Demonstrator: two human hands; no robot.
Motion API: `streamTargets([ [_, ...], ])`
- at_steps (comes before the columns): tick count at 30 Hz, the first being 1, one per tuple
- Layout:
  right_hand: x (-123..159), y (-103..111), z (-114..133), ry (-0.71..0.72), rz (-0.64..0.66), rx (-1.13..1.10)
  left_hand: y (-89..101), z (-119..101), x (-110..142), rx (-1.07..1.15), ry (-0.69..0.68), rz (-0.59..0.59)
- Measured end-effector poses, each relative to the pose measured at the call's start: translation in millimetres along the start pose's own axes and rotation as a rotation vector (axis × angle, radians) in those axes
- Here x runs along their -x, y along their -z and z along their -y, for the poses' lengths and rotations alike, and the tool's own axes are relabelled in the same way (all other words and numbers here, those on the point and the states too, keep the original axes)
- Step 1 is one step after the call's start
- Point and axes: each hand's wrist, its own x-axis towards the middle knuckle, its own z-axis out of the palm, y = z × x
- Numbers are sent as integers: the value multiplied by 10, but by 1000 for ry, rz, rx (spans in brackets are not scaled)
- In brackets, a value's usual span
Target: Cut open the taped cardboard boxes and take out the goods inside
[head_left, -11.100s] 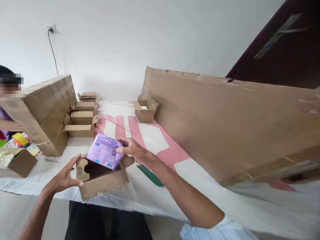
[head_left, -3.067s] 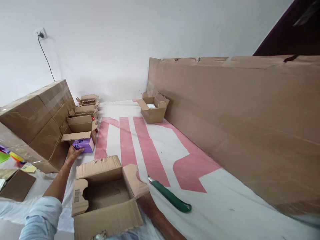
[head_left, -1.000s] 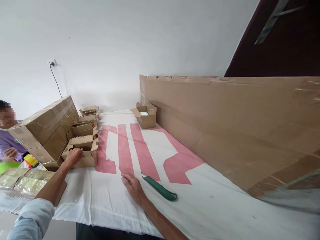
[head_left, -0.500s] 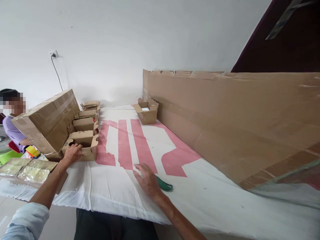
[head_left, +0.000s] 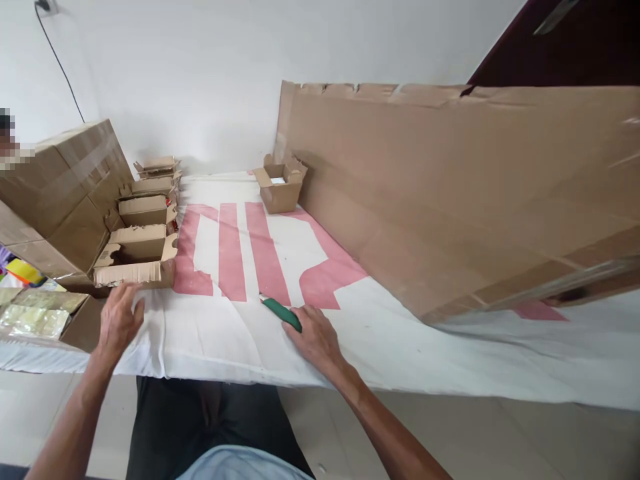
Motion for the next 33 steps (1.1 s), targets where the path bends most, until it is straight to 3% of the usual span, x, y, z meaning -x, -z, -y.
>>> streamTargets([
  [5, -3, -61, -21, 21, -66, 1, -462, -221, 992, 30, 57, 324],
  [9, 50, -78, -32, 30, -115, -6, -596, -199, 1377, -67, 133, 340],
  [20, 134, -48, -14, 25, -145, -2, -561, 78, 1573, -59, 210, 273],
  [33, 124, 54, 11, -5, -124, -41, -517, 168, 1702, -9, 121, 71],
])
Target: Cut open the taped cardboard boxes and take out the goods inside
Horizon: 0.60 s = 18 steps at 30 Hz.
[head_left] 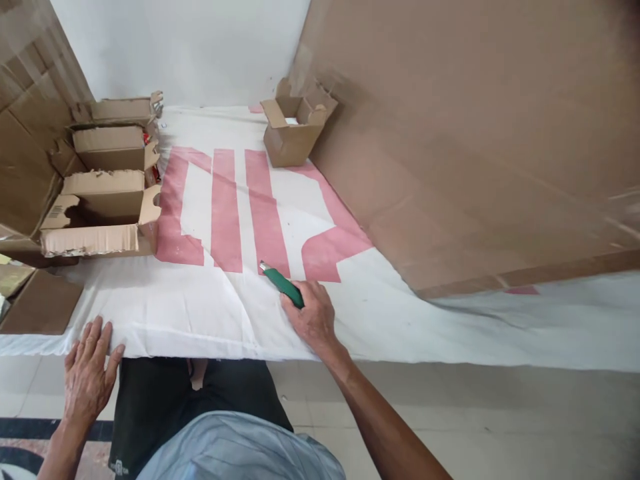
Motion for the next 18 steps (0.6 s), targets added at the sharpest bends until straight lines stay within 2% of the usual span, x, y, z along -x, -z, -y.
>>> streamTargets([
  [5, -32, 8, 17, -20, 17, 6, -14, 60, 10, 8, -27, -27],
  [10, 6, -1, 12, -49, 4, -16, -79, 120, 62, 16, 20, -76],
  [14, 112, -55, -85, -41, 12, -10, 5, 94, 262, 23, 23, -52],
  [18, 135, -159, -223, -24, 8, -1, 171, 139, 455, 82, 160, -90],
])
